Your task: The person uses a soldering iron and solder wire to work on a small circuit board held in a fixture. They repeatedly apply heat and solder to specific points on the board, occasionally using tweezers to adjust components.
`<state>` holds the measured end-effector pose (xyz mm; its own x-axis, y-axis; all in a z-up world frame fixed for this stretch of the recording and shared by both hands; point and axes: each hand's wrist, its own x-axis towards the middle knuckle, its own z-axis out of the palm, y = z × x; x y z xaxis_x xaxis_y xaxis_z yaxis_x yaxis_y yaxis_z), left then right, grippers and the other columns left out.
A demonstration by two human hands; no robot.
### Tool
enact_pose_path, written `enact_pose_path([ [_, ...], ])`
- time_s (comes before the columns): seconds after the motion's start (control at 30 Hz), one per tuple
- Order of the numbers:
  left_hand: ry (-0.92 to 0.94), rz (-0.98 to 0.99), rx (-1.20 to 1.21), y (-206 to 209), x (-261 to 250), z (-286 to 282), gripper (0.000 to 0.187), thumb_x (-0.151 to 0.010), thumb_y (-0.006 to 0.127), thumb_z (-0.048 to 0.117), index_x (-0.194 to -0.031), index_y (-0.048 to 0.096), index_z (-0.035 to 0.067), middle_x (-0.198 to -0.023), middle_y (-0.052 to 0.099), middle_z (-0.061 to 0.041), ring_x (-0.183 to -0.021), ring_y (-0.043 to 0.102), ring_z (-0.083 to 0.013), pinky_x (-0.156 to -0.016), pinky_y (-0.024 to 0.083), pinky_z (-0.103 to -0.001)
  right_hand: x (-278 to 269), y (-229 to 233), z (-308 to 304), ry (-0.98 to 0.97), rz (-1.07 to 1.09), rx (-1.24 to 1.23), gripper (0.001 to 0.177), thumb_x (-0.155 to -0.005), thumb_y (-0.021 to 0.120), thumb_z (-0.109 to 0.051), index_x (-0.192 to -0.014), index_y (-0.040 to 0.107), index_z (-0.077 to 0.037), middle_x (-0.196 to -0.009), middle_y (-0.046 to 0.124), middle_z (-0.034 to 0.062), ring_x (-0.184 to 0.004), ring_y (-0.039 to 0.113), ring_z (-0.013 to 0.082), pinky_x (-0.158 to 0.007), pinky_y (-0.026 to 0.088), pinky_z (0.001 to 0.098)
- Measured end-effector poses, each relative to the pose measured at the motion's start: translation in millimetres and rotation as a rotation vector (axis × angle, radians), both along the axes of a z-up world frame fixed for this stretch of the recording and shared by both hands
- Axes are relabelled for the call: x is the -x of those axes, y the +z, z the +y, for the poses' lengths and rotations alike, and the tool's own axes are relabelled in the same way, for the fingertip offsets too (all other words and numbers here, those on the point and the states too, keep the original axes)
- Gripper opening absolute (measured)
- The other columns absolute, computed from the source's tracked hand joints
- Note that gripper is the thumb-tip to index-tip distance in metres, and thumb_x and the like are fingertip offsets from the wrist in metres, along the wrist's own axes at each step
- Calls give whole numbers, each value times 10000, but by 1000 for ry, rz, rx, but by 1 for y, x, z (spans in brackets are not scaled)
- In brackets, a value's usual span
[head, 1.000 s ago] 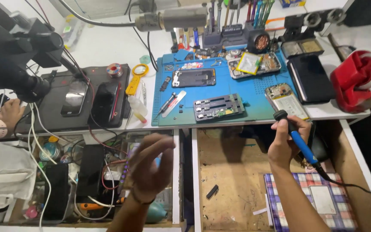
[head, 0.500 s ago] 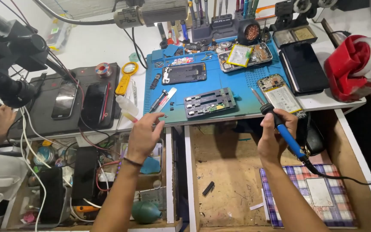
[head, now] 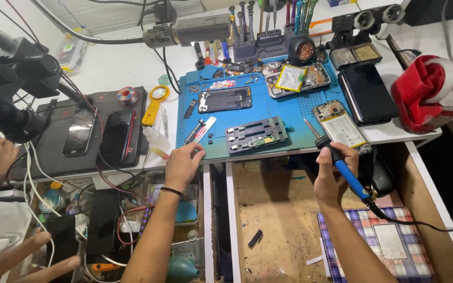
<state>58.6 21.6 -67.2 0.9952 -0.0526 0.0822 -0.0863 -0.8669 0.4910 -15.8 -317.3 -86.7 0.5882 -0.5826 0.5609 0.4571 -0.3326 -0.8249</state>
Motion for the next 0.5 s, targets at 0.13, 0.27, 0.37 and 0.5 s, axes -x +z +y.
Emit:
enact_pose_path([
  [0.13,-83,-13,200,21,14,-7,135,-999,635,201,-1022,714,94,-814,758,-174,-804,730,-383,-757,551,-480,-1,4,0,23,-22,-26,193,-1043,678,-128,-1154,614,16,-725,554,53,-681,618,146,-787,527,324],
  [0.27,-341,-63,880,73,70,-55,126,-1014,564,135,-944,624,49,-608,628,-82,-580,552,-169,-589,488,-315,-7,-5,1,-57,-1,-29,168,-1002,697,-103,-1112,633,7,-693,572,53,-656,634,145,-748,529,306],
  [0.37,-326,-1043,-808,130,114,-79,222,-1120,256,315,-1041,349,129,-818,325,-74,-674,265,-173,-605,313,-323,-5,-2,0,-53,91,-87,270,-980,671,-293,-1142,602,-90,-732,631,72,-656,604,125,-703,510,265],
  [0.5,-382,-1036,-549,173,152,-91,205,-1119,278,301,-1048,362,128,-835,338,-77,-665,276,-176,-602,332,-334,-13,-2,2,-42,-5,-51,172,-967,703,-127,-1085,653,-12,-658,583,50,-632,626,129,-687,547,304],
])
